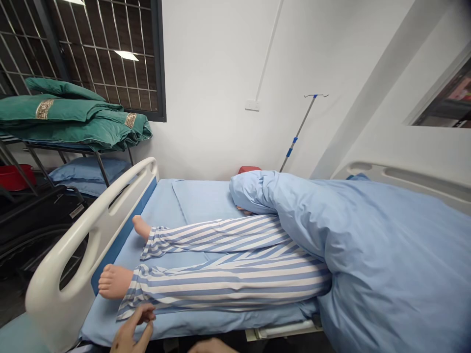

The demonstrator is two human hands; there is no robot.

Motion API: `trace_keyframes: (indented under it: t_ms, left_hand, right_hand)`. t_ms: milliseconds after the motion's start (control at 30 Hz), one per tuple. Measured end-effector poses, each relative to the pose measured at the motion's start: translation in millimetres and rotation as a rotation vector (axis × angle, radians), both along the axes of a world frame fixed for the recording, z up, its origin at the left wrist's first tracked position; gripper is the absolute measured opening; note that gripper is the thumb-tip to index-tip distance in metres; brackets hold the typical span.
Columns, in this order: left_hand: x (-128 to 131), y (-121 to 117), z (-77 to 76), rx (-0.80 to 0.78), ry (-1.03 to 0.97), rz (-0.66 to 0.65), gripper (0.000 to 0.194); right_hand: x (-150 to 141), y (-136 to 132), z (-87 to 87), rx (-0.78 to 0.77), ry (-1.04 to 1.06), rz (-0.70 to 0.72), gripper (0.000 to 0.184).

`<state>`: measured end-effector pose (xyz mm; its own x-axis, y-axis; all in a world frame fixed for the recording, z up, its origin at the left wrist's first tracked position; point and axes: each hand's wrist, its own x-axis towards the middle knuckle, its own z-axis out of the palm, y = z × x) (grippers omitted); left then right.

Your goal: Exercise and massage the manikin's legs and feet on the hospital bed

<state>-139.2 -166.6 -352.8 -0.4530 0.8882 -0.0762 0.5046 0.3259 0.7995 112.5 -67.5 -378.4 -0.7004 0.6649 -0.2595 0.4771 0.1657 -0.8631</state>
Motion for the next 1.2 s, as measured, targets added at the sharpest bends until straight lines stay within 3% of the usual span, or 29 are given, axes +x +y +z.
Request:
trace_keyframes:
  t_ms: [133, 267, 433, 567, 667, 800, 867, 1033, 1200]
  left_hand:
    - [-30, 18, 32.4, 0.085, -0.015, 0.035, 0.039]
    - [-63, 29, 51.6, 0.094, 0.142, 0.086, 0.039]
    - [-86, 34, 58.0, 0.163, 0.424, 0.177, 0.035]
    - [-101, 29, 48.0, 0.185, 0.576, 0.164, 0.035]
    - [-110, 25, 40.4, 0.199, 0.61, 0.144, 0.033]
    - [-114, 24, 40.2, 0.219, 0.613, 0.11, 0.031]
    - [-112, 28, 46.2, 0.205, 0.587, 0.097, 0.031]
    - [-114, 62, 76.4, 0.151, 0.505, 0.053, 0.033]
    - [-143, 124, 103.8, 0.092, 0.503, -0.006, 0.045]
  right_hand:
    - [-93, 37, 49.9, -0.116, 0.219, 0.255, 0.04]
    - [-182, 86, 94.1, 0.142, 0.206, 0.087, 0.056]
    - [-271, 126, 115.6, 0.433, 0.155, 0.03, 0.079]
    - [-318, 142, 105.8, 0.525, 0.203, -0.005, 0.092]
    - [-332, 147, 78.0, 0.513, 0.134, 0.047, 0.101]
    - [-324, 150, 32.8, 0.639, -0.132, -0.007, 0.086]
    - [-317, 153, 20.1, 0.741, -0.219, -0.022, 0.074]
    - [-310, 161, 22.1, 0.786, -0.329, 0.046, 0.056]
    - [-322, 170, 35.5, 0.723, -0.483, 0.174, 0.065]
